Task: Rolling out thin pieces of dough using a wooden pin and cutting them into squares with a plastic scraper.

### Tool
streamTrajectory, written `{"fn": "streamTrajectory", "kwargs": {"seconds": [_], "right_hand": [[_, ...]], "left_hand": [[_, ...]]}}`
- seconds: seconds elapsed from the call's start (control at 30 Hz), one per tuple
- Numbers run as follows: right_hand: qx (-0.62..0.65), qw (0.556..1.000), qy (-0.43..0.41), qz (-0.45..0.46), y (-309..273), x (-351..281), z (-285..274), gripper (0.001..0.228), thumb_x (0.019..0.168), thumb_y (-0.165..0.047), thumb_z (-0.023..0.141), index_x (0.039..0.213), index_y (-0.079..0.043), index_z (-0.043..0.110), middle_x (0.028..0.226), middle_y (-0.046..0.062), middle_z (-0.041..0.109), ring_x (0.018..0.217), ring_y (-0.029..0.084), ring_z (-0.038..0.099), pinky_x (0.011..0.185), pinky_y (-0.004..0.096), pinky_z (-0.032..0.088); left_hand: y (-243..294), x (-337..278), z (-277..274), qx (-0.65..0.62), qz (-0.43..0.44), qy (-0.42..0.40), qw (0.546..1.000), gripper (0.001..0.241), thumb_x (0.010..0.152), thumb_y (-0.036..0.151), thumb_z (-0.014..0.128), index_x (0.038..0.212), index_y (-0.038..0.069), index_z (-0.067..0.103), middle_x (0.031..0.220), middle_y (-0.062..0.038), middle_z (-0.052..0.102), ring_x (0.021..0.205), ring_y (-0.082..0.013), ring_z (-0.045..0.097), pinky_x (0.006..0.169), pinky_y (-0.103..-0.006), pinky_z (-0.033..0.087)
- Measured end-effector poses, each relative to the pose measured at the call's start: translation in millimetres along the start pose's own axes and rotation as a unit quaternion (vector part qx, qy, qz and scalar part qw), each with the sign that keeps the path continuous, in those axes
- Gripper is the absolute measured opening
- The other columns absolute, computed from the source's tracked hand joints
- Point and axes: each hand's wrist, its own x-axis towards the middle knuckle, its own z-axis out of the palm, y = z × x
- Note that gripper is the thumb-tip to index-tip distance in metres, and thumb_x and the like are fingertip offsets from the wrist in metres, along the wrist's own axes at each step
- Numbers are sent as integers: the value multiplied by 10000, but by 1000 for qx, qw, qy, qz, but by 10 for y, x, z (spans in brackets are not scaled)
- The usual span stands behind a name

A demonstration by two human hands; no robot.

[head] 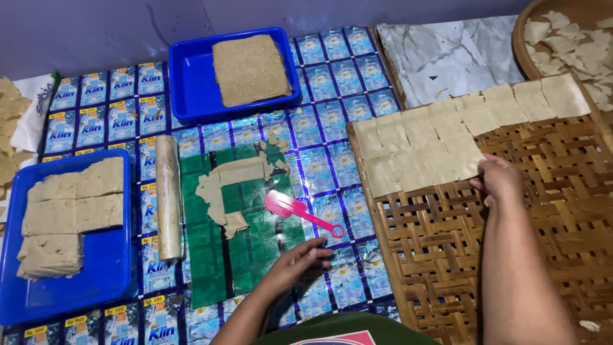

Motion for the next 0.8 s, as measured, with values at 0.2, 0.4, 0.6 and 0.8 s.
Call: {"fn": "streamTrajectory", "kwargs": {"seconds": [0.2,0.4,0.6,0.8], "right_hand": [[-88,991,47,-93,475,426,45,376,944,-7,607,1316,5,659,1207,232,685,977,273,688,835,328,558],[-213,902,84,-367,548,-661,532,130,1038,-36,599,1020,-21,727,1163,214,596,979,359,598,839,490,512],[-220,827,-159,-493,482,-2030,1522,203,926,-228,699,1042,-84,615,1097,83,623,1009,263,604,875,402,517],[-306,698,-163,-627,672,-2148,2053,270,968,-261,598,1222,-244,687,1037,7,656,1084,241,642,842,381,508]], "left_hand": [[35,-125,-104,13,39,67,997,610,979,316,517,1522,51,430,1365,-164,700,1122,-255,750,1008,-394,591],[84,-454,-230,301,229,370,848,277,912,142,671,1177,87,732,904,-36,755,644,-124,619,592,-260,519],[24,-516,-291,435,258,378,776,248,907,200,673,1140,125,713,902,-42,740,752,-218,666,715,-339,525],[-334,-409,-524,448,287,368,763,235,973,296,646,1182,224,726,1036,2,766,978,-261,733,850,-385,568]]}}
